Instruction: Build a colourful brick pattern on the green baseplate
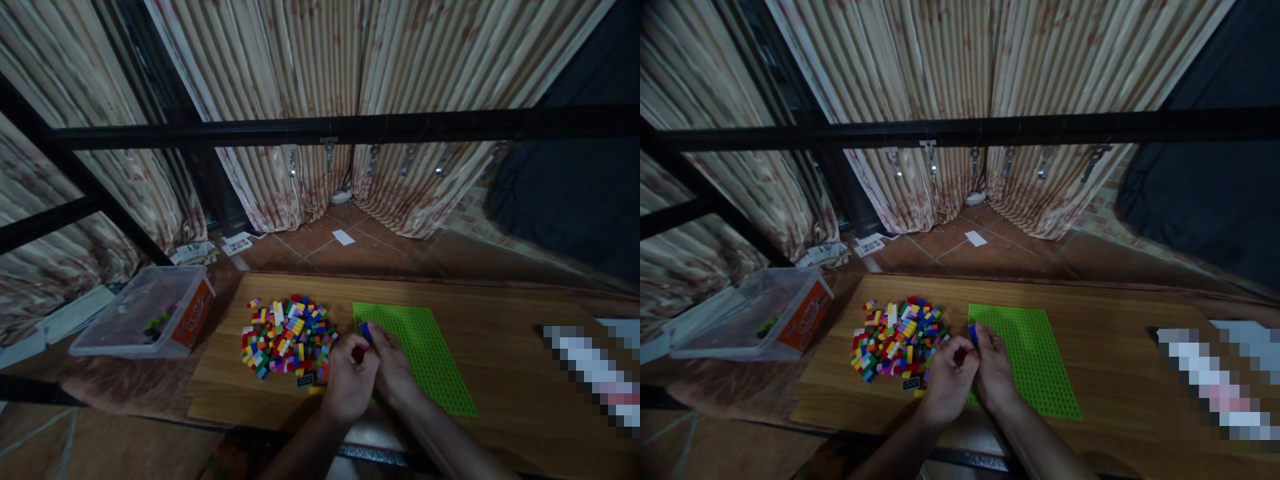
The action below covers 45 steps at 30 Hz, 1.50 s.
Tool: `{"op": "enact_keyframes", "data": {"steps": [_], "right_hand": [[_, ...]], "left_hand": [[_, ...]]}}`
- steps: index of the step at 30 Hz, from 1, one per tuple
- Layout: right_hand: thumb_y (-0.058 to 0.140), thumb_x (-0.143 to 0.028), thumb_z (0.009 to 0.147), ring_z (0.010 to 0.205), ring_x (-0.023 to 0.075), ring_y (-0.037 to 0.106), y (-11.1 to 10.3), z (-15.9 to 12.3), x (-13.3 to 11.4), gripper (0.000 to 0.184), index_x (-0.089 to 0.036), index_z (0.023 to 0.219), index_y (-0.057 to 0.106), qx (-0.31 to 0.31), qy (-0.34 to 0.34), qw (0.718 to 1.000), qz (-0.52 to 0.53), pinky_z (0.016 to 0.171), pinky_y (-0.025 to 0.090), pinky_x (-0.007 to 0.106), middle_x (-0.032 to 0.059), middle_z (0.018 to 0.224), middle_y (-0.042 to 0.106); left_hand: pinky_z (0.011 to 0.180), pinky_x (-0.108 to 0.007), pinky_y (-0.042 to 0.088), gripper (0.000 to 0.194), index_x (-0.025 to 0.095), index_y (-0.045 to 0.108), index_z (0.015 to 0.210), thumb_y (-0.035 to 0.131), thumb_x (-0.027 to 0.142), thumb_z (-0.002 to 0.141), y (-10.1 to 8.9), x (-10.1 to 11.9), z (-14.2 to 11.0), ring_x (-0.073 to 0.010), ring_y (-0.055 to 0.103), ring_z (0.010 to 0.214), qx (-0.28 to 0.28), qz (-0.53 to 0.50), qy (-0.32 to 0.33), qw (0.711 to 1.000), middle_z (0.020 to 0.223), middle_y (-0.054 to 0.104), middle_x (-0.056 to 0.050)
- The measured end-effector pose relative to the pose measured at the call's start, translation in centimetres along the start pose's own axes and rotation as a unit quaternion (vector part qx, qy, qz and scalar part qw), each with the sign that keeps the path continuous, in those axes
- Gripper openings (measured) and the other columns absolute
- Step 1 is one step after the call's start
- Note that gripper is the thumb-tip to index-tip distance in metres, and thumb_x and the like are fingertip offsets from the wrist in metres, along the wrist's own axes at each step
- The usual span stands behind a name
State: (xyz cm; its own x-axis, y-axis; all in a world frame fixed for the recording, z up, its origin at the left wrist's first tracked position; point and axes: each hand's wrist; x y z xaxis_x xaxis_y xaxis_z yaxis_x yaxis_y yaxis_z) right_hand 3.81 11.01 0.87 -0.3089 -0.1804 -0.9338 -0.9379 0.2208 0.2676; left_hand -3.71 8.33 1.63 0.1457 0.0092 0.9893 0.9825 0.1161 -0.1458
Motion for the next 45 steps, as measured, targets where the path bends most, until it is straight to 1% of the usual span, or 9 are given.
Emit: {"op": "enact_keyframes", "data": {"steps": [3, 7, 10, 13, 20, 24, 30, 40, 45], "right_hand": [[0.066, -0.057, 0.065, 0.052, 0.0146, 0.053, 0.0, -0.1, -0.1, 0.038, -0.022, 0.066, 0.053, 0.026, 0.013, 1.0, -0.008, 0.052, 0.045, 0.027, -0.0029, 0.056, 0.055], [0.065, -0.057, 0.066, 0.049, 0.0126, 0.051, 0.1, 0.2, -0.4, 0.038, -0.021, 0.068, 0.053, 0.035, 0.042, 0.998, 0.026, 0.044, 0.041, 0.025, -0.0026, 0.059, 0.056], [0.061, -0.059, 0.071, 0.049, 0.0116, 0.05, 0.0, 0.4, -0.4, 0.039, -0.021, 0.072, 0.055, 0.023, 0.019, 0.999, 0.022, 0.039, 0.035, 0.022, -0.0021, 0.064, 0.058], [0.057, -0.062, 0.074, 0.05, 0.0121, 0.05, -0.2, 0.5, -0.2, 0.042, -0.02, 0.075, 0.056, 0.035, -0.012, 0.999, -0.023, 0.039, 0.034, 0.023, -0.0011, 0.065, 0.06], [0.049, -0.063, 0.08, 0.05, 0.0131, 0.046, -0.1, 0.5, -0.7, 0.044, -0.02, 0.075, 0.057, 0.025, -0.091, 0.98, -0.175, 0.045, 0.036, 0.026, -0.0029, 0.059, 0.053], [0.045, -0.06, 0.083, 0.057, 0.0145, 0.049, -0.2, 0.7, -1.0, 0.043, -0.02, 0.074, 0.056, 0.015, -0.137, 0.968, -0.211, 0.051, 0.038, 0.026, -0.0008, 0.063, 0.055], [0.042, -0.06, 0.085, 0.058, 0.015, 0.049, -0.5, 1.0, -1.0, 0.043, -0.021, 0.07, 0.053, 0.024, -0.124, 0.967, -0.221, 0.055, 0.039, 0.027, -0.0012, 0.063, 0.052], [0.043, -0.058, 0.083, 0.062, 0.0182, 0.054, -1.0, 0.9, -1.5, 0.04, -0.021, 0.077, 0.059, 0.029, -0.086, 0.961, -0.263, 0.058, 0.041, 0.03, 0.0003, 0.064, 0.058], [0.049, -0.054, 0.082, 0.056, 0.0146, 0.052, -0.7, 1.0, -1.9, 0.036, -0.02, 0.086, 0.062, 0.041, -0.091, 0.98, -0.172, 0.051, 0.04, 0.027, 0.0001, 0.07, 0.061]], "left_hand": [[0.057, -0.02, 0.039, 0.01, 0.018, 0.055, 0.067, 0.051, 0.021, 0.075, 0.4, -0.4, -0.2, -0.0097, 0.049, 0.059, 0.005, -0.06, -0.015, 0.998, 0.063, 0.053, 0.003], [0.044, -0.019, 0.03, 0.018, 0.019, 0.053, 0.071, 0.053, 0.035, 0.077, 0.9, -0.4, -0.1, -0.0066, 0.038, 0.043, 0.026, -0.193, -0.102, 0.976, 0.051, 0.044, 0.006], [0.041, -0.018, 0.027, 0.024, 0.018, 0.054, 0.073, 0.057, 0.042, 0.073, 1.1, -0.5, 0.0, -0.0056, 0.037, 0.039, 0.06, -0.264, -0.155, 0.95, 0.049, 0.042, 0.007], [0.04, -0.017, 0.027, 0.027, 0.018, 0.054, 0.076, 0.06, 0.044, 0.069, 1.2, -0.6, 0.1, -0.0053, 0.039, 0.039, 0.062, -0.299, -0.171, 0.937, 0.05, 0.044, 0.007], [0.04, -0.018, 0.029, 0.04, 0.018, 0.049, 0.073, 0.066, 0.054, 0.068, 0.9, -0.6, 0.5, -0.0054, 0.039, 0.043, 0.025, -0.275, -0.146, 0.95, 0.052, 0.046, 0.008], [0.042, -0.018, 0.029, 0.039, 0.018, 0.05, 0.069, 0.068, 0.053, 0.068, 1.0, -1.1, 0.6, -0.0051, 0.04, 0.042, 0.011, -0.3, -0.148, 0.942, 0.05, 0.047, 0.007], [0.039, -0.017, 0.027, 0.033, 0.016, 0.053, 0.072, 0.067, 0.046, 0.068, 1.2, -0.9, 0.3, -0.0048, 0.041, 0.04, 0.031, -0.359, -0.19, 0.913, 0.049, 0.05, 0.006], [0.039, -0.018, 0.032, 0.039, 0.014, 0.055, 0.066, 0.069, 0.05, 0.068, 1.3, 0.0, 0.1, -0.0058, 0.044, 0.041, -0.026, -0.306, -0.197, 0.931, 0.05, 0.052, 0.003], [0.039, -0.018, 0.032, 0.036, 0.015, 0.055, 0.065, 0.07, 0.047, 0.068, 1.1, 0.3, 0.3, -0.0054, 0.044, 0.041, -0.006, -0.311, -0.19, 0.931, 0.049, 0.052, 0.003]]}}
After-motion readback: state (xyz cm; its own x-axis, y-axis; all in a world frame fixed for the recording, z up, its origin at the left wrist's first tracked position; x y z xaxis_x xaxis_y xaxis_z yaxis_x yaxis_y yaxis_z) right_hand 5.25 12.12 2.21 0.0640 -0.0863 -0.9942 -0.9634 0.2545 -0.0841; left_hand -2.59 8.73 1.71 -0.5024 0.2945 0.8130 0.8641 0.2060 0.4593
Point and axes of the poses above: each hand's wrist, its own z-axis towards the middle knuckle, its own y-axis out of the palm, x = y × z
